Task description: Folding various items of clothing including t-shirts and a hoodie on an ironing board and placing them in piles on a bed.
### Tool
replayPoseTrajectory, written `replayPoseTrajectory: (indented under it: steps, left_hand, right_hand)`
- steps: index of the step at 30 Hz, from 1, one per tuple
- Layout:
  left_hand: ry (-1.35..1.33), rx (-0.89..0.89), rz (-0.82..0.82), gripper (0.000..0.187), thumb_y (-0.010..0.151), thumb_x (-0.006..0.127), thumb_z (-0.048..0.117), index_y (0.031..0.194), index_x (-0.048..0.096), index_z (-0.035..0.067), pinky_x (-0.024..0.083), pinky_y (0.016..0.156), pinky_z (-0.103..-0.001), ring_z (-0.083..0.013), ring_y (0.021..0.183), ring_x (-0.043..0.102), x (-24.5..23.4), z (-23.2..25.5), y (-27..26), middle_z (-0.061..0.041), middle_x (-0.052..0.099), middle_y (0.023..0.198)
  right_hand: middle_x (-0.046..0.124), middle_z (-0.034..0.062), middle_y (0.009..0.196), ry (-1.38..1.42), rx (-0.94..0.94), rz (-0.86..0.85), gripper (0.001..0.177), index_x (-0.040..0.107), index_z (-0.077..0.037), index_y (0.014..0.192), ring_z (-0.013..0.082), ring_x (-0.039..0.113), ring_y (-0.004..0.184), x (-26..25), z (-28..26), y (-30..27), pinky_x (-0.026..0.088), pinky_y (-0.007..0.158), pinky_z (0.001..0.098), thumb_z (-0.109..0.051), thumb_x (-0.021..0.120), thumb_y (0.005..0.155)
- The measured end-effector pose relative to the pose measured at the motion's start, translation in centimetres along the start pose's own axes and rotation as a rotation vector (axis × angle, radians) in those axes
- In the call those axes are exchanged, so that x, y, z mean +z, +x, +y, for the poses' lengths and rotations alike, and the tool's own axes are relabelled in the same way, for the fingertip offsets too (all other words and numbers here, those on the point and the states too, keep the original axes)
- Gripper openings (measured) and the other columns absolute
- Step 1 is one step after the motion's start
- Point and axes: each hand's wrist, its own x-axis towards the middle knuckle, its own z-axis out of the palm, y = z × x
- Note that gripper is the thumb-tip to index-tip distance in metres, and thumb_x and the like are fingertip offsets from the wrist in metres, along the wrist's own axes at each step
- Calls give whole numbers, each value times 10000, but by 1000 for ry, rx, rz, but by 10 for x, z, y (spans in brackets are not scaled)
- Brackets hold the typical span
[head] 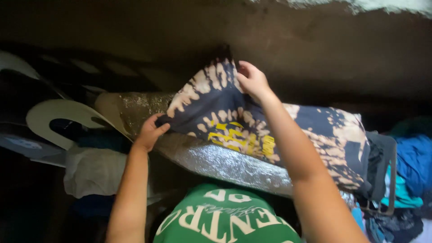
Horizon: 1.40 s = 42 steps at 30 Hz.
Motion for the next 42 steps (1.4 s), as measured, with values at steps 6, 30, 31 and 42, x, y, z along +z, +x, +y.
replayPoseTrajectory:
  steps: [6, 30, 31, 42]
  left_hand:
    - [-60, 22, -16, 477, 872, 778, 58, 1315, 603, 29, 529, 964, -309, -132, 1051, 647, 8, 5, -8, -29, 693, 1161]
    - [517, -351, 195, 480, 788, 802, 49, 1207, 572, 90, 487, 934, -376, -199, 1102, 601, -90, -88, -81, -29, 650, 1125]
    - [519, -348, 195, 480, 788, 802, 49, 1207, 572, 90, 487, 934, -376, -199, 1102, 601, -91, -90, -82, -29, 650, 1125]
    - [905, -235, 424, 469, 847, 684, 353, 1291, 688, 201, 555, 870, -452, -347, 1006, 706, 83, 17, 33, -185, 735, 1114]
  right_hand:
    - [639, 45, 895, -23, 7, 308, 119, 649, -23, 1047, 121, 584, 804, 57, 10, 36, 510, 711, 260, -86, 694, 958]
    - [297, 204, 1683, -1165, 351, 361, 641, 429, -140, 1586, 450, 243, 1540, -170, 121, -380, 124, 1098, 823, -431, 475, 1017]
    - [297, 204, 1683, -1163, 350, 363, 641, 429, -140, 1586, 450, 243, 1540, -166, 117, -381, 124, 1098, 823, -431, 475, 1017]
    - [715, 103, 1109, -55, 354, 167, 431, 655, -100, 1348, 152, 704, 975, 26, 67, -175, 564, 774, 282, -200, 729, 936]
